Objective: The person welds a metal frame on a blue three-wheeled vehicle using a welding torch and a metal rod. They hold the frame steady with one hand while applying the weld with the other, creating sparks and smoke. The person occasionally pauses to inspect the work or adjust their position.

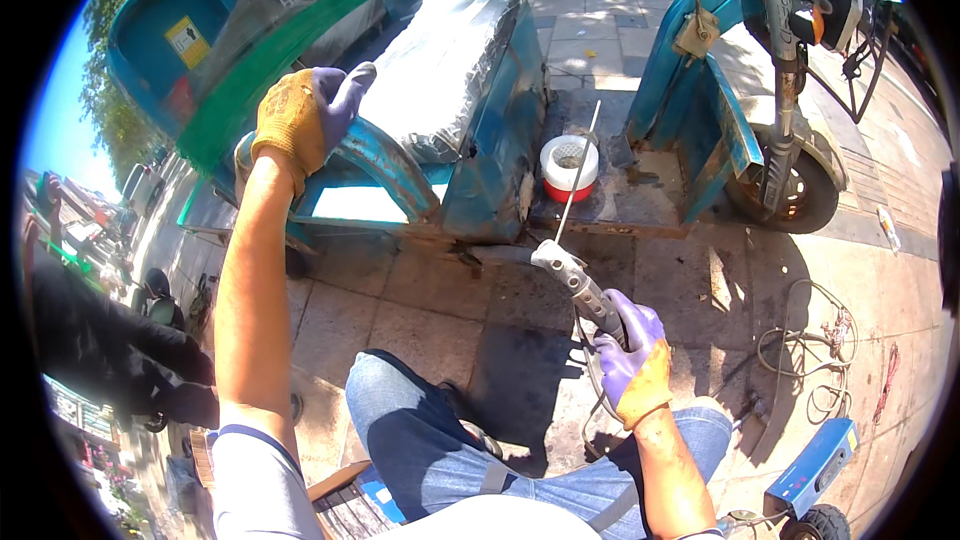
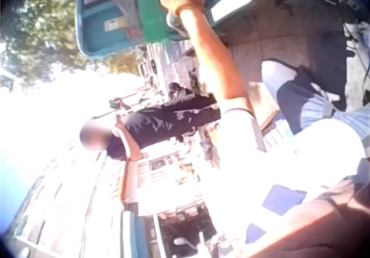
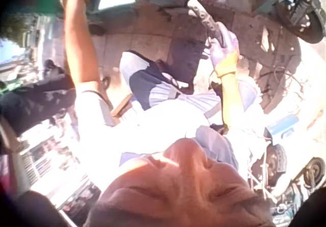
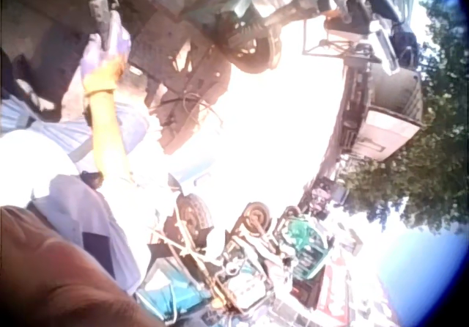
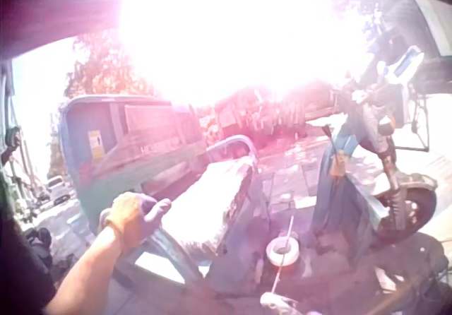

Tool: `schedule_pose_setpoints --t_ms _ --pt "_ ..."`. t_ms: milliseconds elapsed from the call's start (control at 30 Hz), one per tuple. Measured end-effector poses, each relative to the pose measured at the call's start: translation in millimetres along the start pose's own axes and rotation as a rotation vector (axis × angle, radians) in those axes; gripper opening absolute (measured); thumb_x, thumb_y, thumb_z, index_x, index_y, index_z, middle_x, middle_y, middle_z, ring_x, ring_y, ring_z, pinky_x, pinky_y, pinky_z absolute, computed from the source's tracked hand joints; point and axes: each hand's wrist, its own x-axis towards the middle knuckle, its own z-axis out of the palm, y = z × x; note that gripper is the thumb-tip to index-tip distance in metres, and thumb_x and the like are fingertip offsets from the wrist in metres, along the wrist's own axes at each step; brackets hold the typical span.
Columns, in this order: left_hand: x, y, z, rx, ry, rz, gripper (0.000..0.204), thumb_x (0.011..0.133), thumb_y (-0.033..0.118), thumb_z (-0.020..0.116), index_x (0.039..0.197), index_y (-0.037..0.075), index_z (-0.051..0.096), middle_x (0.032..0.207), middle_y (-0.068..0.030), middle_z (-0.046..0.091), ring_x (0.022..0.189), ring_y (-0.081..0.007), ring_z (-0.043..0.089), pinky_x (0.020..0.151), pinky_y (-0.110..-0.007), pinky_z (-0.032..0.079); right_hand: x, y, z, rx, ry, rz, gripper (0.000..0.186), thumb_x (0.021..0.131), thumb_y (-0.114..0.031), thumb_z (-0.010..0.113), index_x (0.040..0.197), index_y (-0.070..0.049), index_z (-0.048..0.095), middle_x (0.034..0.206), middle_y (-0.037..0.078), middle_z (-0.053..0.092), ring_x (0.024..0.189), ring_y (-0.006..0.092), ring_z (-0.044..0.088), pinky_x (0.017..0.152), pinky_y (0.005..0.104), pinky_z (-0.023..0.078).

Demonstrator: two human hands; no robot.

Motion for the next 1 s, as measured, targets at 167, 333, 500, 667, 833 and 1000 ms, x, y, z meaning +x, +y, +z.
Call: schedule_pose_setpoints --t_ms 167,333,500,667,833,1000 --pt "-3.2 -7.1 12.0 -0.07 0.065 -0.037 0.06 0.1 0.059 0.06 0.082 0.004 0.077 0.071 -0.0101 0.071 0.069 -0.026 0.068 0.07 -0.039 0.051 11.2 -19.8 9.8 0.61 0.03 0.115 0.031 0.092 -0.009 0.072 0.122 0.0 0.067 0.101 0.013 0.075 0.088 0.0245 0.073 0.079 0.0364 0.059" --pt "-2.1 -2.2 12.3 -0.063 0.076 -0.013 0.06 0.1 0.057 0.06 0.079 0.004 0.076 0.068 -0.0106 0.068 0.066 -0.0244 0.065 0.068 -0.038 0.05 -1.3 -15.6 43.2 0.92 -0.309 0.45 0.058 0.107 -0.054 0.056 0.097 0.002 0.066 0.071 0.008 0.069 0.062 0.016 0.069 0.057 0.0314 0.055" --pt "-1.5 -5.5 11.7 -0.076 0.091 -0.021 0.058 0.101 0.054 0.061 0.077 0.003 0.075 0.064 -0.0096 0.063 0.063 -0.0222 0.062 0.066 -0.037 0.048 4.2 -18.5 49.4 0.957 -0.335 0.429 0.061 0.108 -0.057 0.05 0.087 -0.002 0.067 0.067 0.006 0.068 0.057 0.0143 0.066 0.053 0.0285 0.052" --pt "-1.6 -4.9 14.5 -0.122 0.097 -0.004 0.056 0.101 0.052 0.061 0.077 0.004 0.076 0.066 -0.0099 0.065 0.063 -0.0219 0.062 0.066 -0.037 0.048 5.2 -16.0 52.6 1.006 -0.355 0.455 0.065 0.108 -0.059 0.051 0.087 0.0 0.068 0.066 0.006 0.067 0.056 0.0138 0.063 0.055 0.0295 0.051" --pt "-1.2 -5.0 15.4 -0.111 0.096 -0.005 0.055 0.102 0.051 0.062 0.078 0.004 0.076 0.066 -0.0096 0.066 0.063 -0.0214 0.062 0.066 -0.037 0.048 12.7 -27.3 47.9 0.902 -0.333 0.496 0.068 0.109 -0.058 0.049 0.079 0.0 0.069 0.062 0.006 0.065 0.055 0.014 0.062 0.054 0.0298 0.05" --pt "0.6 -10.0 15.7 -0.095 0.095 0.012 0.056 0.101 0.052 0.062 0.078 0.003 0.076 0.066 -0.0094 0.066 0.063 -0.0208 0.062 0.066 -0.037 0.048 15.8 -28.4 48.4 0.912 -0.348 0.479 0.071 0.109 -0.058 0.049 0.073 0.0 0.068 0.059 0.006 0.064 0.055 0.014 0.062 0.054 0.0299 0.049"
